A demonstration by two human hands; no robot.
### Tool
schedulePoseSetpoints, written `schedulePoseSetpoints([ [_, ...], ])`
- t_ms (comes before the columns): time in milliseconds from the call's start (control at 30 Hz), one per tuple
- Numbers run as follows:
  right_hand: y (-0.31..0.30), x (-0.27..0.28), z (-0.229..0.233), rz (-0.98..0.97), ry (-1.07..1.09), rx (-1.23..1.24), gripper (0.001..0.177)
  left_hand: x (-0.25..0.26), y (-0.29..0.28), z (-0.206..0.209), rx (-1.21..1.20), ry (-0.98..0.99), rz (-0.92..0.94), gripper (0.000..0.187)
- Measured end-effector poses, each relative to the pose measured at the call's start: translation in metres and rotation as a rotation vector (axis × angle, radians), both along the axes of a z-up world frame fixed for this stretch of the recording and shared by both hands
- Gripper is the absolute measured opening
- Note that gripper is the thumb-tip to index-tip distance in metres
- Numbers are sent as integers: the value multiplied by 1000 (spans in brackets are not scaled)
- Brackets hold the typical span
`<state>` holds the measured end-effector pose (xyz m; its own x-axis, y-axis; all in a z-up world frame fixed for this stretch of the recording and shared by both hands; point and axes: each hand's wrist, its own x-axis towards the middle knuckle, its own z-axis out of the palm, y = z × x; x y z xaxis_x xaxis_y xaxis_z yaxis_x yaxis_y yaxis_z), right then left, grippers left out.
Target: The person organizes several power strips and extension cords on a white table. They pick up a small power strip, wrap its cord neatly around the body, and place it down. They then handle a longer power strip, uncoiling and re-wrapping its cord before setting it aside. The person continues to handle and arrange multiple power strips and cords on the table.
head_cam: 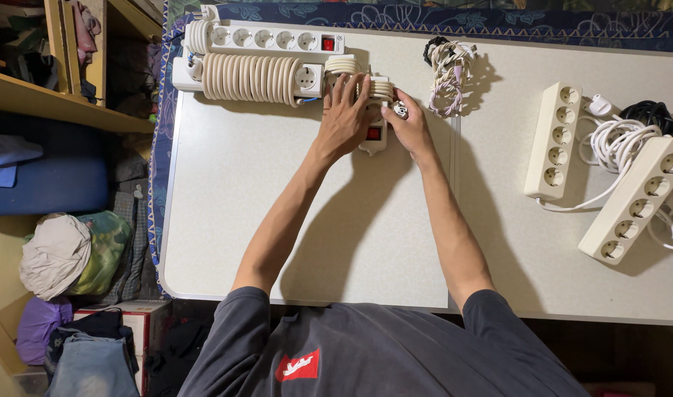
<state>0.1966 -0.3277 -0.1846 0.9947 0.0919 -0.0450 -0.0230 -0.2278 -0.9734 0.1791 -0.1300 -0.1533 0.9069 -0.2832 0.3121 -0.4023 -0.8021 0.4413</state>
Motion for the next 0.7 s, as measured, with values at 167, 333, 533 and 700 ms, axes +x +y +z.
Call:
schedulePoseSetpoints([
  [167, 5, -1, -3, 13, -109, -243, 74, -8, -4, -9, 106, -86, 40, 67],
  [333, 5, -5, 2, 48, -222, -229, 83, -9, -8, -9, 167, -87, 43, 66],
  [533, 6, -5, 12, 68, -241, -321, 81, -9, -9, -12, 160, -71, 55, 66],
  [700, 9, -5, 13, 33, -253, -329, 80, -10, -8, -13, 148, -85, 46, 65],
])
